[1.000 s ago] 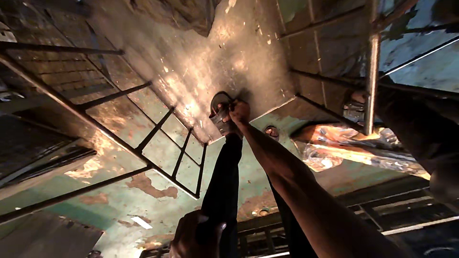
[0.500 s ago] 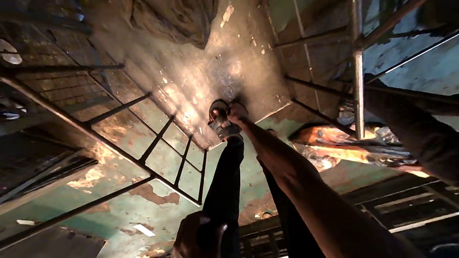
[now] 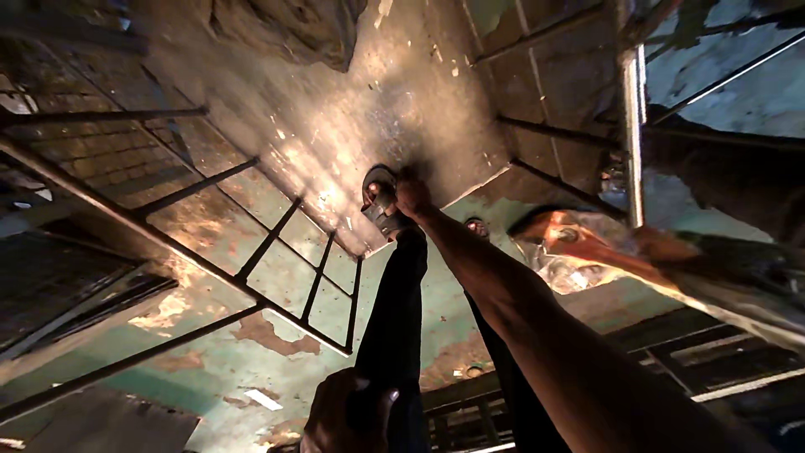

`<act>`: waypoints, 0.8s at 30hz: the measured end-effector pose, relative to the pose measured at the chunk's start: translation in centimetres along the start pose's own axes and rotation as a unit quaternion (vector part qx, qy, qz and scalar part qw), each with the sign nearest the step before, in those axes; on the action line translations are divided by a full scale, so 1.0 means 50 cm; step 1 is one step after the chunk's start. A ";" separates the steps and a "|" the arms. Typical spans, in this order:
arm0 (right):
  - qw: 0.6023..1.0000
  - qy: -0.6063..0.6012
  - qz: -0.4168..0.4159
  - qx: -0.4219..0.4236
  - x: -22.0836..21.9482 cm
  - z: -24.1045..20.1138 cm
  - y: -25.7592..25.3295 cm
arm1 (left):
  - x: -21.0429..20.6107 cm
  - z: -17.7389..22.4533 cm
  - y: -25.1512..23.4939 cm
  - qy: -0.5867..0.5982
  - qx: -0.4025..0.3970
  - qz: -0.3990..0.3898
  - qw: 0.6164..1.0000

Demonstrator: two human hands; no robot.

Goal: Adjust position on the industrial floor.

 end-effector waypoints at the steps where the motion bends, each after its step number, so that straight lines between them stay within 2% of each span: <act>1: 1.000 0.007 0.003 0.002 0.000 -0.002 -0.002 | 0.000 0.001 0.000 0.001 0.003 0.003 1.000; 6: 1.000 0.014 0.005 -0.012 -0.002 -0.007 0.009 | 0.000 0.010 0.002 -0.011 -0.001 0.001 1.000; 11: 0.998 -0.019 0.018 -0.057 -0.004 -0.010 -0.007 | -0.004 0.014 0.003 -0.002 0.036 0.022 0.999; 14: 0.996 -0.044 0.023 -0.071 0.001 -0.003 -0.007 | -0.008 0.013 0.010 0.014 -0.002 0.049 0.999; 20: 1.000 -0.009 0.008 0.009 0.028 0.001 0.008 | -0.015 0.062 0.021 0.011 -0.020 0.057 0.998; 24: 0.996 0.027 0.006 0.079 0.010 0.016 0.026 | -0.023 0.069 0.021 0.013 -0.038 0.059 0.997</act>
Point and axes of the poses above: each hand's wrist, its own y-axis away from the middle knuckle, its own x-axis out of the back of the hand, z = x × y, the point moved 1 cm from there along -y, towards the middle knuckle, and after that the axes turned 2 degrees about z, right-handed, at the moved point
